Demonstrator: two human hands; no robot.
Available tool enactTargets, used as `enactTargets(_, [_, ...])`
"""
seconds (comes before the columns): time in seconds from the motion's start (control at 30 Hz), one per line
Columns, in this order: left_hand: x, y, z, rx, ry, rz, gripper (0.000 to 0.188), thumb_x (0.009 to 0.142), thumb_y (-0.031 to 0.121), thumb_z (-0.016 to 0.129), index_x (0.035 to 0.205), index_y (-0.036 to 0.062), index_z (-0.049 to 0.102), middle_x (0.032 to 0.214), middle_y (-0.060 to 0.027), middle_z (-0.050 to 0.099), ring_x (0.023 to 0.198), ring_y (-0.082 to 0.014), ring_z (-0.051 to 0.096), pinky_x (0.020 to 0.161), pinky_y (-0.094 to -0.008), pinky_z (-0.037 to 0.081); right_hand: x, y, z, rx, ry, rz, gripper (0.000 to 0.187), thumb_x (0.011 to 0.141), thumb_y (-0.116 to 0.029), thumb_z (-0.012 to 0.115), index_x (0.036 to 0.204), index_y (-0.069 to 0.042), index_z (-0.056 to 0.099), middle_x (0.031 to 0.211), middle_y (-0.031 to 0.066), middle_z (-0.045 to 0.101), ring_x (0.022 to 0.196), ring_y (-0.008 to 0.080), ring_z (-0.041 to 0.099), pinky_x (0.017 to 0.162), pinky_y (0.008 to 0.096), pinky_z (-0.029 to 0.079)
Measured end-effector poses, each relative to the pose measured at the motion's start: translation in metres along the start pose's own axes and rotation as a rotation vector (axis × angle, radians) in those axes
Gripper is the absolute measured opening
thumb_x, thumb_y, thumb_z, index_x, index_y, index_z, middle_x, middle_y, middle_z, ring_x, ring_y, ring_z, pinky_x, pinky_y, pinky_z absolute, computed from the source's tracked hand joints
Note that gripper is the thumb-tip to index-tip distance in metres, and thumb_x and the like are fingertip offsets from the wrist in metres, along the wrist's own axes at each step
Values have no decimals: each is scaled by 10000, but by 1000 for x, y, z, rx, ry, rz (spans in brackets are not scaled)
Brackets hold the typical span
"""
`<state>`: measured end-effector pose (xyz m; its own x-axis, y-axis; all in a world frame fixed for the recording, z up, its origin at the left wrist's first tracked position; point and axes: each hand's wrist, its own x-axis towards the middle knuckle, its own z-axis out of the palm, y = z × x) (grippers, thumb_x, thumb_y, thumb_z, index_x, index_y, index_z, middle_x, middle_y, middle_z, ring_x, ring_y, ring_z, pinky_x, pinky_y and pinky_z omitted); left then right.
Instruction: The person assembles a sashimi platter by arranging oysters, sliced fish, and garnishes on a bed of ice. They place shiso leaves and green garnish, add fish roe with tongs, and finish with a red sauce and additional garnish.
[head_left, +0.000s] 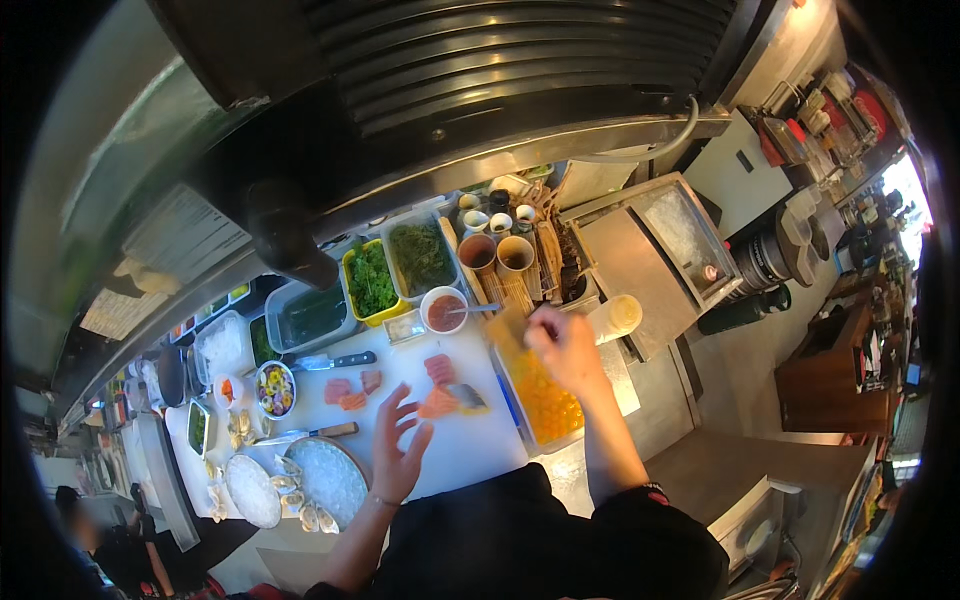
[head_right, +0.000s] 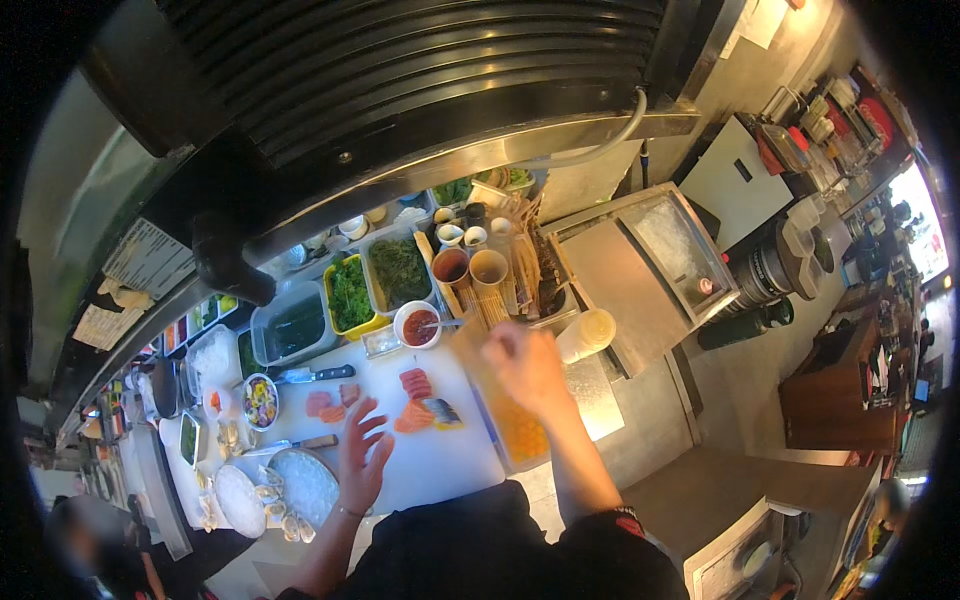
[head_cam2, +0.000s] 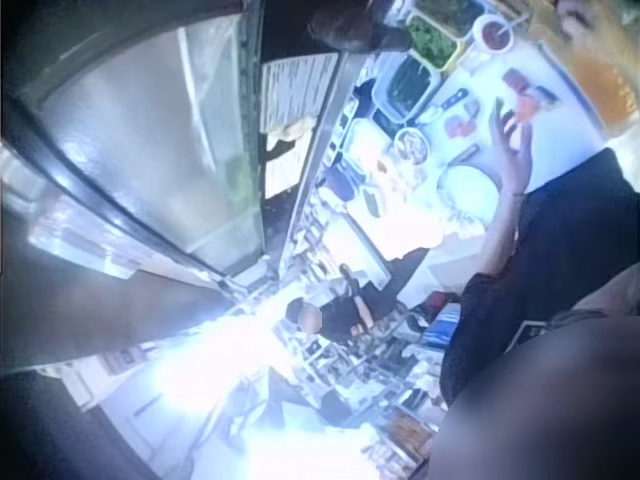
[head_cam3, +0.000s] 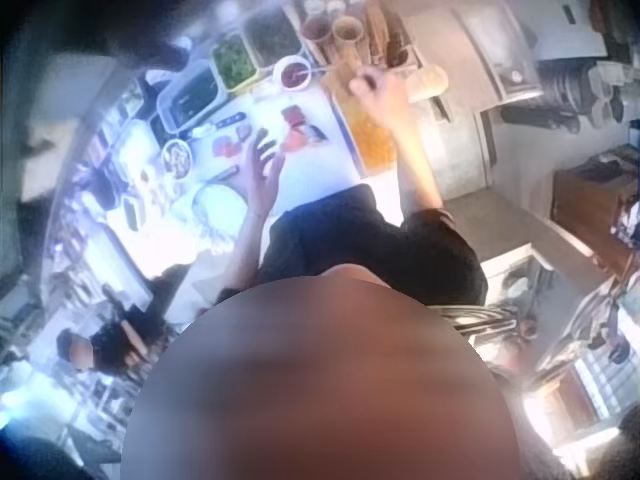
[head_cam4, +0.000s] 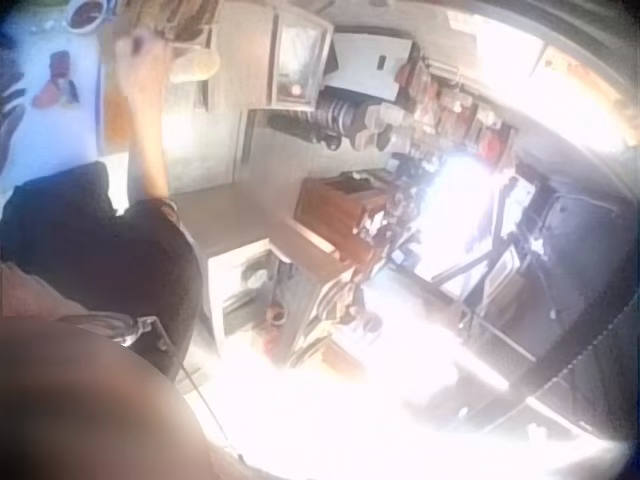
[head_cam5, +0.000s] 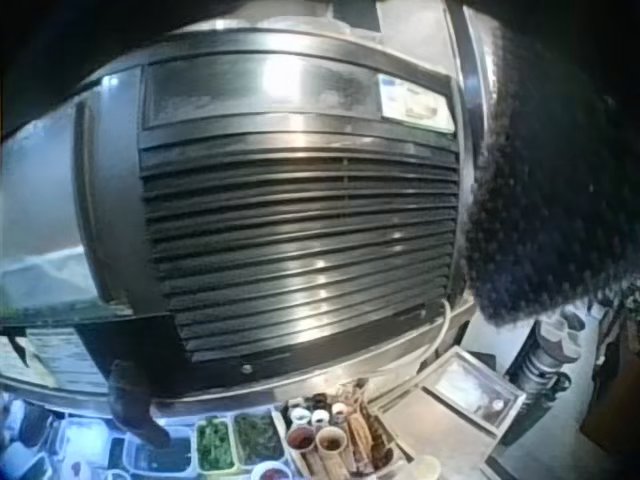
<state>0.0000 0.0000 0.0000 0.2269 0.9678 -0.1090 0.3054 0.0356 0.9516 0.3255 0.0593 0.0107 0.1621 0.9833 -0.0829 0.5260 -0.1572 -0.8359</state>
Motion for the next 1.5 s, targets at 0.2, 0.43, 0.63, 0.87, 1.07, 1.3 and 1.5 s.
enactTargets(0.2, [21, -24, 6, -412, -171, -259, 297, 1076, 173, 743, 1318, 7, 696, 1066, -53, 782, 915, -133, 760, 720, -284, 638, -15, -34, 32, 153, -337, -242, 242, 986, -258, 725, 1113, -64, 794, 944, 169, 787, 827, 316, 742, 781, 440, 584])
enactTargets(0.43, [-7, -53, -33, -319, -21, -267, 285, 1056, 200, 769, 1278, 31, 712, 1067, -37, 777, 881, -114, 731, 713, -276, 607, 86, 10, -30, -392, 361, -16, 327, 1025, -217, 698, 1283, -20, 739, 1188, 256, 776, 1059, 433, 771, 874, 506, 633])
enactTargets(0.63, [54, -18, 14, -31, -95, 49, 255, 1034, 188, 765, 1184, -13, 723, 1003, -139, 774, 897, -209, 778, 702, -348, 591, 241, 48, -98, -765, -200, 378, 436, 1017, -314, 752, 1287, 25, 699, 1183, 290, 762, 969, 436, 790, 726, 503, 667])
enactTargets(0.87, [189, 26, 121, 384, -89, 309, 336, 957, 120, 705, 1278, 22, 706, 1144, -235, 761, 1057, -451, 738, 888, -556, 609, 280, 153, -109, -434, -311, 521, 358, 977, -301, 815, 1053, 42, 747, 782, 230, 762, 618, 336, 771, 512, 462, 627])
enactTargets(1.07, [202, 19, 149, 295, 65, 312, 553, 922, 121, 710, 1454, 53, 576, 1371, -262, 618, 1052, -496, 720, 897, -573, 613, 261, 167, -116, -556, -246, 409, 409, 964, -339, 820, 1170, -1, 717, 909, 201, 783, 695, 315, 784, 534, 447, 644])
enactTargets(1.3, [170, 22, 108, 142, 71, 295, 490, 935, 173, 809, 1386, 114, 628, 1313, -175, 607, 1004, -327, 726, 862, -464, 612, 251, 109, -123, -601, -298, 397, 324, 958, -301, 767, 954, 24, 765, 874, 182, 794, 632, 269, 766, 547, 413, 632])
enactTargets(1.5, [155, 18, 48, -155, 181, 247, 409, 982, 148, 822, 1356, 93, 665, 1220, -65, 631, 1006, -173, 674, 907, -354, 593, 186, -8, -122, -739, -53, -210, 388, 875, -354, 791, 932, 30, 785, 762, 163, 745, 761, 283, 749, 727, 414, 589])
